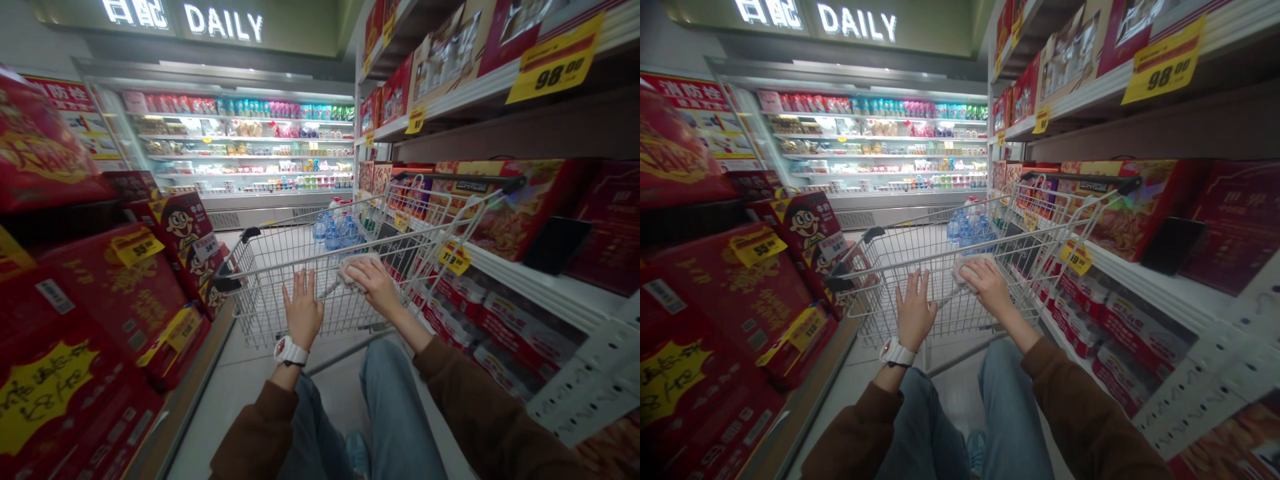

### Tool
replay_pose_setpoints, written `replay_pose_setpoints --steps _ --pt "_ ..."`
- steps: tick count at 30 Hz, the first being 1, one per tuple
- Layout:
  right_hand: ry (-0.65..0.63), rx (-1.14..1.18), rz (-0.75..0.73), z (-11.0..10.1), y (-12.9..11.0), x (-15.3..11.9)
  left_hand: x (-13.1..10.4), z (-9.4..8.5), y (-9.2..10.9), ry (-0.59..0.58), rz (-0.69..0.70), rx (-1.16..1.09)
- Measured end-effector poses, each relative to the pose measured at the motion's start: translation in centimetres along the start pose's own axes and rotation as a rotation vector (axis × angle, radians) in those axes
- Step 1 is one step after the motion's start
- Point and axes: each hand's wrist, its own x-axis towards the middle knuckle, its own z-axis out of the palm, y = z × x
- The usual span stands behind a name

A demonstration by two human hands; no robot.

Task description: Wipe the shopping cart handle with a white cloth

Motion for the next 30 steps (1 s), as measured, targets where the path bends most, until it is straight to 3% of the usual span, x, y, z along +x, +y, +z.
replay_pose_setpoints --steps 7,12,16,21,30 --pt "0.012 -0.006 -0.008 -0.7 2.4 -0.2 -0.7 -0.6 2.7 0.008 -0.04 0.012" --pt "-0.044 0.013 -0.06 -1.5 3.1 -0.3 -0.7 -0.7 4.7 -0.033 0.071 -0.014" --pt "-0.018 -0.093 -0.005 -1.9 3.6 -0.3 0.6 -0.4 6.0 -0.046 0.12 -0.035" --pt "0.013 -0.166 -0.026 -1.0 3.3 -1.6 1.8 0.2 7.0 -0.047 0.124 -0.045" --pt "0.055 -0.168 0.037 -2.3 5.5 -1.5 2.4 1.5 8.2 -0.045 0.155 -0.07"
